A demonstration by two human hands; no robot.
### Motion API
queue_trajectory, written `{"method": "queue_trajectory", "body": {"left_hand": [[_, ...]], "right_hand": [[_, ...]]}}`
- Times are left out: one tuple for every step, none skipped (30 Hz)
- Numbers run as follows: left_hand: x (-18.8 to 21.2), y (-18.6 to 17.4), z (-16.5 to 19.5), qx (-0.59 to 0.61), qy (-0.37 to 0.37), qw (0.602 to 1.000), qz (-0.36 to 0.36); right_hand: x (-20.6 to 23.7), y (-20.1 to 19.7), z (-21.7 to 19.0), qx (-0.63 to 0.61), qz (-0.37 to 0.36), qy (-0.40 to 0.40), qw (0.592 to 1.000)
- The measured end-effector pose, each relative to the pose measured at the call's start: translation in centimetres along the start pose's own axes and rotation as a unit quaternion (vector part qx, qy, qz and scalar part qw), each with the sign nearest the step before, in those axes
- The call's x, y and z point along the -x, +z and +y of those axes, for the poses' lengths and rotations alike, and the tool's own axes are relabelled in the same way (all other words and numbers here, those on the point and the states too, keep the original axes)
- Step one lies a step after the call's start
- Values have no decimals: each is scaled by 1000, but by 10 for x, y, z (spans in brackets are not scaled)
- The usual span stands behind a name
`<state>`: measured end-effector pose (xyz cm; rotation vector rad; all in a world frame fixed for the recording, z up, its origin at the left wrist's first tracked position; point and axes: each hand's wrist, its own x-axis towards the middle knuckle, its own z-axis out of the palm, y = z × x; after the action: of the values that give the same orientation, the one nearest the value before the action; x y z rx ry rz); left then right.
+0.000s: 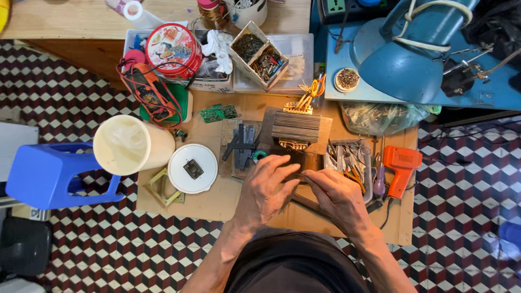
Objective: The person works at a cluttered workbench on a coil assembly with a laminated metal core. They pick up thin metal lamination strips, align and insert them into the coil block, tap them into place with a hammer, and press the stack together by hand, turning the assembly to work on different sides.
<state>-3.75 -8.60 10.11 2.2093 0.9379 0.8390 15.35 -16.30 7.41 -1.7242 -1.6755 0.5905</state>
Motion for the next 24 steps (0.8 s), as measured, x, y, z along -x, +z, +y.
{"method": "queue_trajectory", "body": {"left_hand": [[-3, 1, 4, -51, 39, 998, -13], [-6, 0, 5, -50, 34, 998, -24], [-9, -3, 2, -46, 29, 998, -34], [-9, -2, 0, -39, 22, 998, -45], [-8, 3, 0, -20, 3, 999, -51], [-7, 3, -4, -10, -19, 998, -55], [-4, 0, -8, -8, -46, 997, -55], [1, 1, -11, -16, -50, 998, -37], [5, 5, -11, -25, -54, 998, -21], [10, 8, -11, -31, -57, 998, -5], [16, 9, -11, -27, -73, 997, 2], [20, 12, -11, -17, -84, 996, 9], [23, 15, -10, -4, -92, 996, 13], [26, 19, -8, 1, -98, 995, 27], [28, 22, -6, 6, -102, 994, 40], [31, 22, -6, 12, -107, 993, 51], [32, 22, -7, 14, -99, 994, 47], [33, 21, -8, 16, -90, 995, 43], [34, 19, -11, 19, -81, 996, 42], [35, 18, -14, 22, -77, 996, 42], [37, 16, -17, 26, -72, 996, 42], [38, 13, -20, 30, -67, 996, 41], [41, 11, -22, 34, -55, 997, 40], [43, 10, -25, 39, -44, 997, 40]], "right_hand": [[-6, -5, 1, 28, -7, -37, 999], [-10, -9, 0, 13, -7, -54, 998], [-13, -11, 0, 0, -7, -70, 997], [-15, -14, 1, -11, -10, -84, 996], [-15, -15, 1, -36, -5, -56, 998], [-16, -12, 2, -68, -2, -33, 997], [-17, -6, 2, -107, -4, -14, 994], [-17, -2, 4, -151, 12, 24, 988], [-15, 2, 6, -194, 24, 66, 979], [-14, 7, 9, -280, 36, 143, 949], [-12, 10, 13, -355, 49, 221, 907], [-11, 13, 17, -393, 54, 225, 890], [-8, 15, 21, -427, 64, 231, 872], [-6, 15, 25, -459, 74, 235, 853], [-4, 16, 27, -481, 78, 238, 840], [0, 17, 29, -503, 84, 242, 826], [3, 18, 28, -523, 90, 246, 811], [6, 19, 27, -515, 100, 248, 815], [9, 20, 25, -506, 109, 248, 819], [11, 22, 22, -498, 118, 249, 822], [13, 24, 18, -500, 119, 243, 823], [16, 26, 14, -502, 121, 239, 823], [19, 27, 9, -502, 125, 236, 823], [22, 31, 4, -497, 138, 231, 825]]}}
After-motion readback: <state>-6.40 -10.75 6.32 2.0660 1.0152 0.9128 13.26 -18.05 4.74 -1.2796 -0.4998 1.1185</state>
